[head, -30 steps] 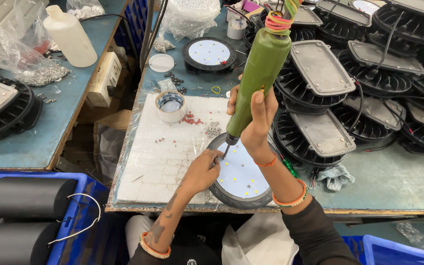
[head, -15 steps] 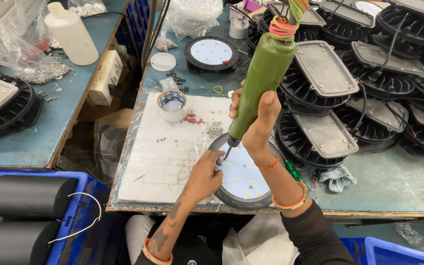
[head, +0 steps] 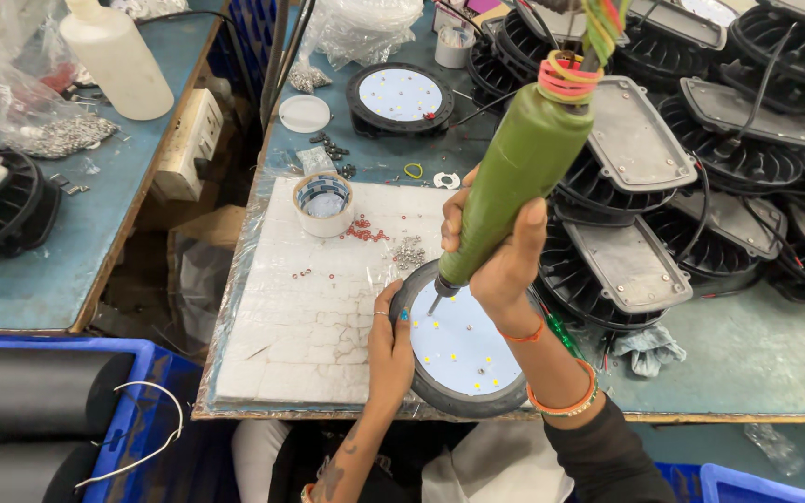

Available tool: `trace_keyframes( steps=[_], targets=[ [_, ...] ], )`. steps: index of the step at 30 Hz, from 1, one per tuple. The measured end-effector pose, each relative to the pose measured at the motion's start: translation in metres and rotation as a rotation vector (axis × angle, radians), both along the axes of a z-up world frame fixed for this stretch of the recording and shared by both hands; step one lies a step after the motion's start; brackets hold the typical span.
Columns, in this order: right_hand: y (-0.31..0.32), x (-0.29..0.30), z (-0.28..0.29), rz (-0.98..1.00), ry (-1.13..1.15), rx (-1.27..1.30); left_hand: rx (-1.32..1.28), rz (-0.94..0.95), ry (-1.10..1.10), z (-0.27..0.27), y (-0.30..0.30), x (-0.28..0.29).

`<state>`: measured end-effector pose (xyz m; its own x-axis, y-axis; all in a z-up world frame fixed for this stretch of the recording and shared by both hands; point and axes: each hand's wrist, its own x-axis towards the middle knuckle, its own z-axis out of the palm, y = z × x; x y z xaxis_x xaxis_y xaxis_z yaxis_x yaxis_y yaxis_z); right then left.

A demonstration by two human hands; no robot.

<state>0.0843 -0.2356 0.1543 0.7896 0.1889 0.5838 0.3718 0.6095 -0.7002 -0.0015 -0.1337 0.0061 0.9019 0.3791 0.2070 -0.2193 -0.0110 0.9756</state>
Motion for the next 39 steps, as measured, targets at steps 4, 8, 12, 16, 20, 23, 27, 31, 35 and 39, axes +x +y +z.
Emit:
trace_keyframes(
  steps=[4,8,12,16,20,23,27,31,35,39],
  targets=[
    [-0.004,0.001,0.004,0.034,0.028,-0.013,0.008,-0.001,-0.012,0.006,0.001,-0.001],
    [-0.011,0.005,0.025,-0.012,0.016,0.017,0.025,0.071,-0.053,0.006,0.013,0.0],
    [-0.026,0.004,0.05,-0.034,-0.062,-0.024,0.558,0.421,-0.137,-0.002,0.071,0.007],
    [-0.033,-0.002,0.062,-0.024,-0.072,-0.046,0.804,0.552,-0.038,0.0,0.128,0.016],
    [-0.036,-0.002,0.062,-0.043,-0.093,-0.077,0.904,0.581,0.043,0.002,0.152,0.017],
    [-0.037,-0.002,0.061,-0.061,-0.098,-0.086,0.977,0.548,0.01,0.002,0.157,0.02],
    [-0.037,-0.003,0.063,-0.069,-0.094,-0.083,1.012,0.495,0.071,0.003,0.157,0.027],
    [-0.039,-0.006,0.065,-0.069,-0.088,-0.089,1.044,0.466,0.116,0.002,0.155,0.037],
    [-0.04,-0.01,0.066,-0.066,-0.08,-0.085,1.124,0.433,0.093,0.0,0.154,0.041],
    [-0.041,-0.01,0.068,-0.051,-0.063,-0.067,1.136,0.443,-0.011,0.01,0.147,0.037]
  ],
)
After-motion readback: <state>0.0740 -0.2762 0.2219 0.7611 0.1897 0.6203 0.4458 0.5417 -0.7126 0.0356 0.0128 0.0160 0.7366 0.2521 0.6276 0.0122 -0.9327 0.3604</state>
